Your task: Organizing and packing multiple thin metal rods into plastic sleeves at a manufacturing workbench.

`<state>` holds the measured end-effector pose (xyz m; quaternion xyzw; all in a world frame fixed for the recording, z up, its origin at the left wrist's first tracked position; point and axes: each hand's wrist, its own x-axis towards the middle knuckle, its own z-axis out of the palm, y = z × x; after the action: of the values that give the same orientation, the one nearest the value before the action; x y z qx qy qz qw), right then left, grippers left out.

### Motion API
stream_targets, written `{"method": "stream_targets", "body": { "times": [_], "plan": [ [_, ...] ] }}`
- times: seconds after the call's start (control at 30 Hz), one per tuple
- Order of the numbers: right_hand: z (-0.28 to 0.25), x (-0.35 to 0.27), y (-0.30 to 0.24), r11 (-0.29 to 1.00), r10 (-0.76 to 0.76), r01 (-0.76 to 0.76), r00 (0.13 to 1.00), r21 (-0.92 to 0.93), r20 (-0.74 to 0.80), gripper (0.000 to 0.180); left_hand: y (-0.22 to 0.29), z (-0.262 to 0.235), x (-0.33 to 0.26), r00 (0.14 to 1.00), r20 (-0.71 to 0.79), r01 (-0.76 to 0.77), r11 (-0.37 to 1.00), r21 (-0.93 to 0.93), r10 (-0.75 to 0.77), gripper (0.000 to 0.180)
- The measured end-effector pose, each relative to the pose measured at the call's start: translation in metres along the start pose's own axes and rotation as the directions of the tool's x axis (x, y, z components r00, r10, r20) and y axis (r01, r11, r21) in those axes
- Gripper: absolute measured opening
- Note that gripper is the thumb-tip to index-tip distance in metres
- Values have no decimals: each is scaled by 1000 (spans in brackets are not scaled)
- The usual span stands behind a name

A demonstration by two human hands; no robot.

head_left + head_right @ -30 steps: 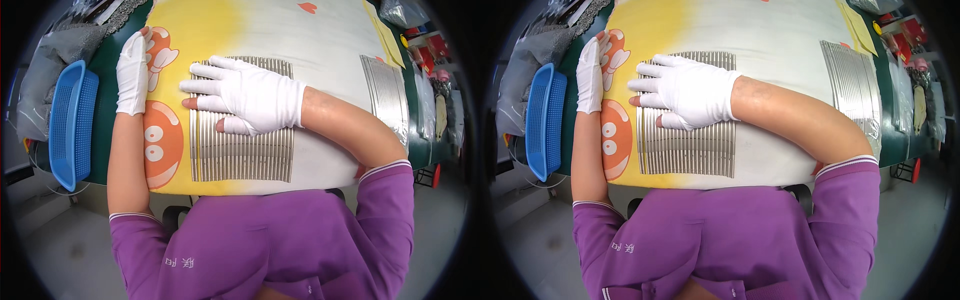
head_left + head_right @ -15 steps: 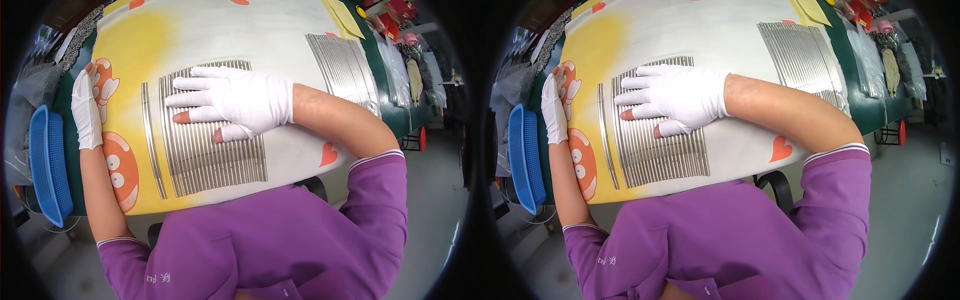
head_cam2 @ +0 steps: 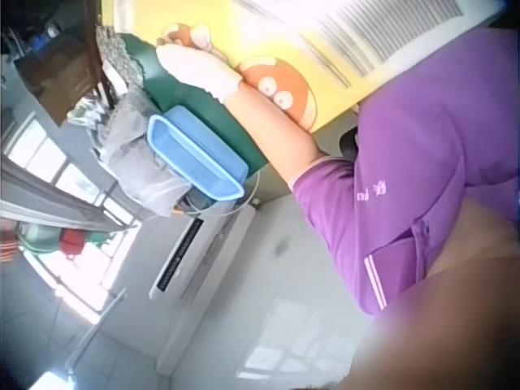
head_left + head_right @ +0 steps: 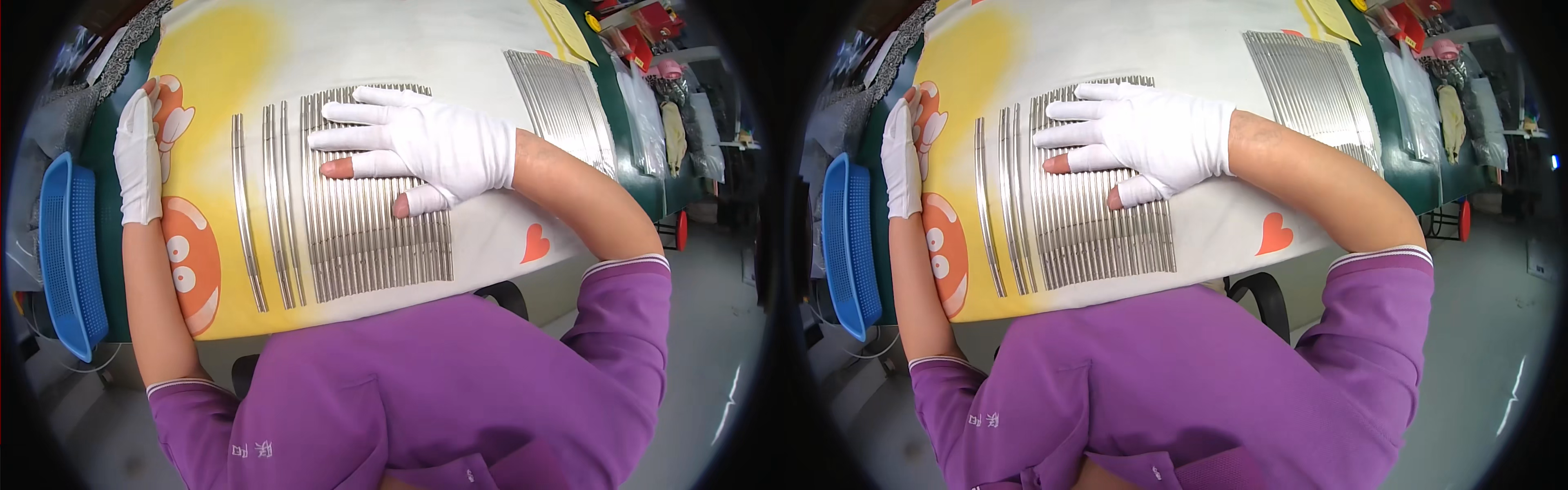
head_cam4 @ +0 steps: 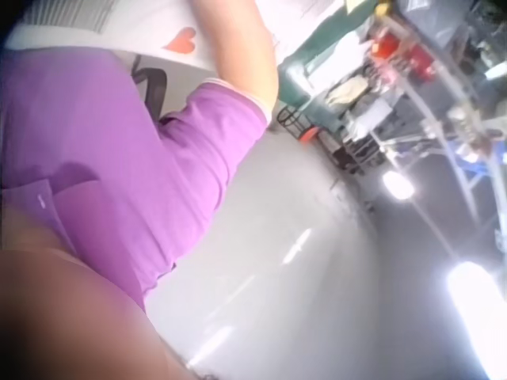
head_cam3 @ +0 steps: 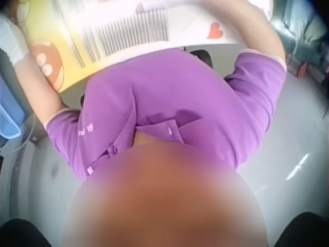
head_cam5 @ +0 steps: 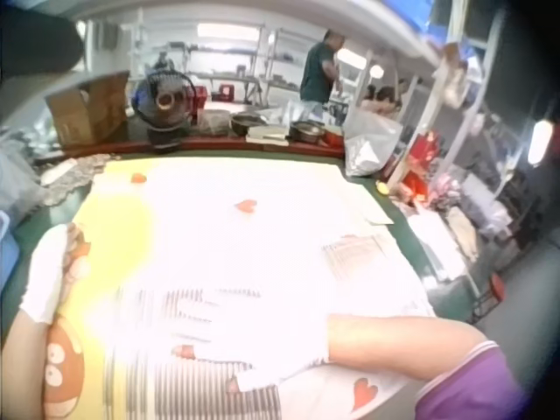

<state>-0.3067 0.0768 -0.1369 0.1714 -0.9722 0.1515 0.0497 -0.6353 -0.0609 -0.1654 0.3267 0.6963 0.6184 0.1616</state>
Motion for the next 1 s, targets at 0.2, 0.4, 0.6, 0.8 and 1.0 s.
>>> {"method": "stream_targets", "body": {
  "times": [0.2, 0.4, 0.6, 0.8, 1.0],
  "plan": [
    [2, 16, -4, 998, 21, -22, 1000, -51, -22, 64, -12, -9, 6, 997, 65, -34, 999, -24, 35, 35],
    [5, 33, -4, 998, -10, 8, 999, -58, -37, 64, -23, -11, 11, 998, 52, -42, 996, -85, 46, 33],
    [7, 52, -4, 994, -40, 37, 999, -107, -27, 65, -14, -2, 4, 996, 75, -41, 992, -123, 51, 30],
    [13, 74, -2, 993, -64, 58, 996, -101, -57, 66, -1, 3, -5, 992, 59, -111, 994, 22, 109, 32],
    [21, 99, -2, 992, -73, 65, 995, -111, -66, 66, -16, -9, 5, 982, 108, -170, 975, 143, 155, 32]
  ]
}}
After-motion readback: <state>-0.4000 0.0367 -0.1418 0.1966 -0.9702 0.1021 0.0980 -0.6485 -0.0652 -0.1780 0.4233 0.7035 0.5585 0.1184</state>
